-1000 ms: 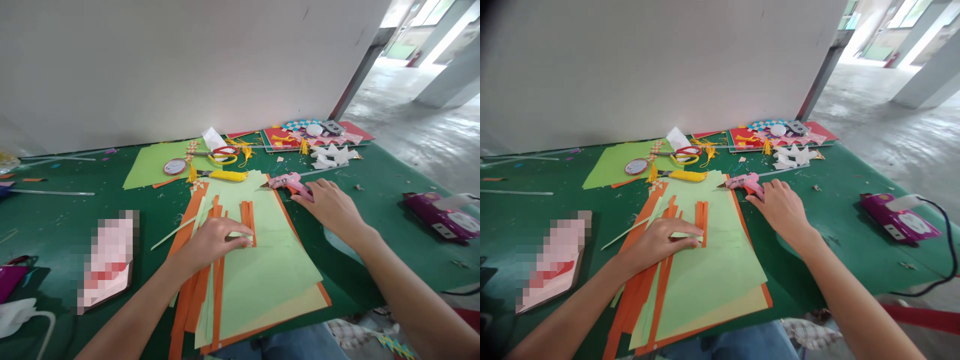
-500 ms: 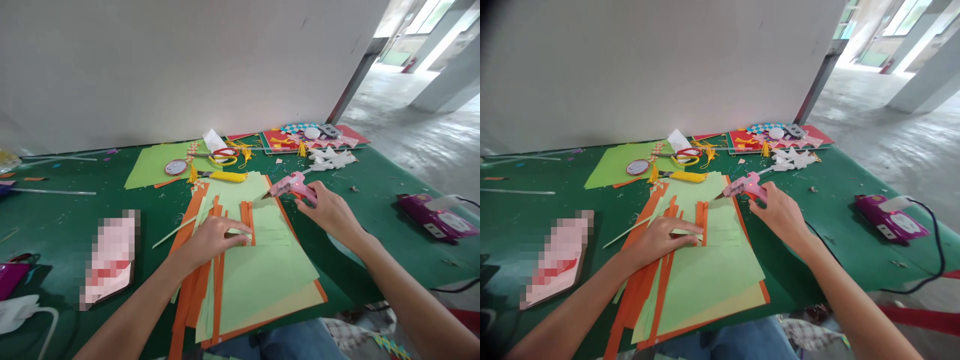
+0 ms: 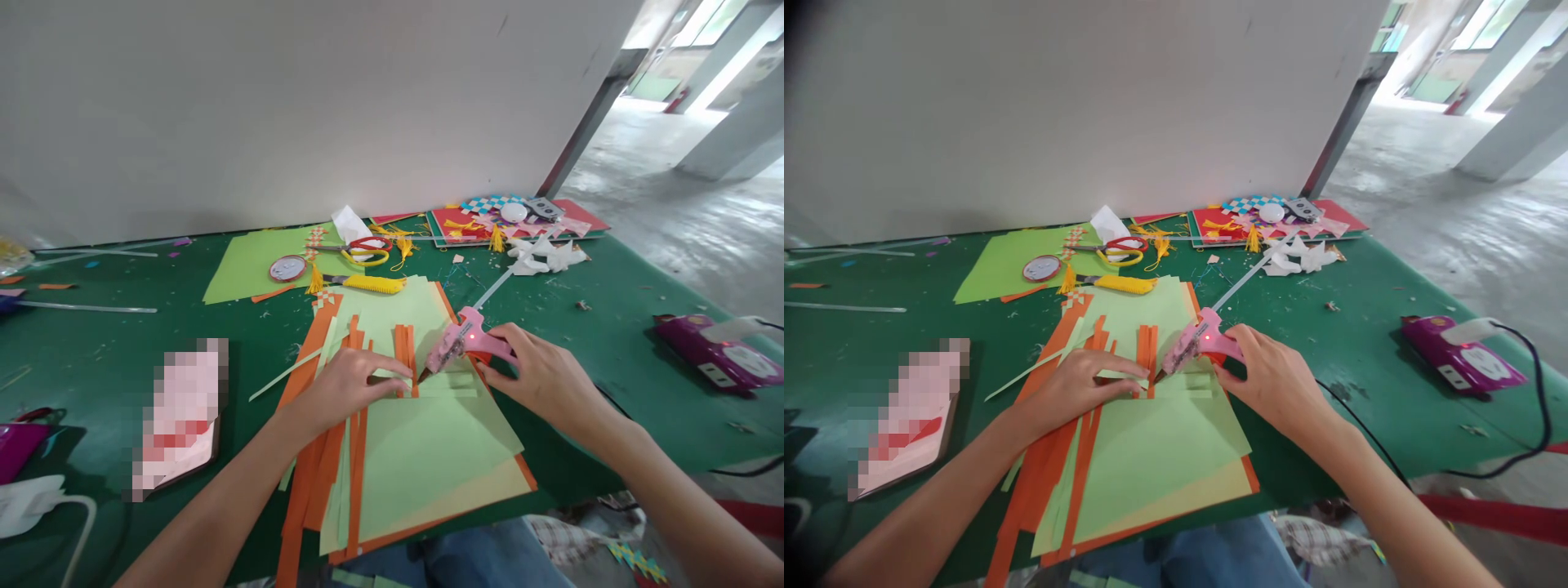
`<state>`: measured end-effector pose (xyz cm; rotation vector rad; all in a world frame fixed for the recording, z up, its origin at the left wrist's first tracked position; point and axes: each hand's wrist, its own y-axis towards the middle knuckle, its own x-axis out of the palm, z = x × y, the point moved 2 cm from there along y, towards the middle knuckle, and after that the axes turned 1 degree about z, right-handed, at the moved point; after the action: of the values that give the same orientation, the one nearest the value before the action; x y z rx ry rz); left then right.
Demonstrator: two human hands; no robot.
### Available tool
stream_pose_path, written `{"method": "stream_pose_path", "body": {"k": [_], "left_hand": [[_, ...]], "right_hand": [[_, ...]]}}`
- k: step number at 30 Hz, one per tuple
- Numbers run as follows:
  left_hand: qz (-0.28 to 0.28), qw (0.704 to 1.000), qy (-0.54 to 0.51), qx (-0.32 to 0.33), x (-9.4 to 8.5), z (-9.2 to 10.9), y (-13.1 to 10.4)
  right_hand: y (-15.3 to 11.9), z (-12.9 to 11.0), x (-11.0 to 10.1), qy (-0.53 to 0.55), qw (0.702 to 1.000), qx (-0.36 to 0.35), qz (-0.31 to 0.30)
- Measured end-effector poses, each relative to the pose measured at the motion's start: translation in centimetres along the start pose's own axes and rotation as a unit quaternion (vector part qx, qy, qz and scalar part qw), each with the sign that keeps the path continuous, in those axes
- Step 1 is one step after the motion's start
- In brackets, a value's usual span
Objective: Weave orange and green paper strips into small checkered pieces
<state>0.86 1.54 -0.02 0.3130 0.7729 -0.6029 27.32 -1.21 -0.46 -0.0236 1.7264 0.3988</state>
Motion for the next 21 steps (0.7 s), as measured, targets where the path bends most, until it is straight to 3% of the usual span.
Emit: {"method": "stream_pose_path", "body": {"k": [6,21], "left_hand": [[-0.020,0.999,-0.025,-0.044,-0.05,0.03,0.10],[-0.017,0.998,-0.017,-0.055,0.03,0.01,0.15]], "right_hand": [[-0.01,-0.29,0.13,-0.011,1.000,-0.008,-0.002],[-0.09,-0.58,-0.20,-0.027,0.999,-0.015,-0.009]]}}
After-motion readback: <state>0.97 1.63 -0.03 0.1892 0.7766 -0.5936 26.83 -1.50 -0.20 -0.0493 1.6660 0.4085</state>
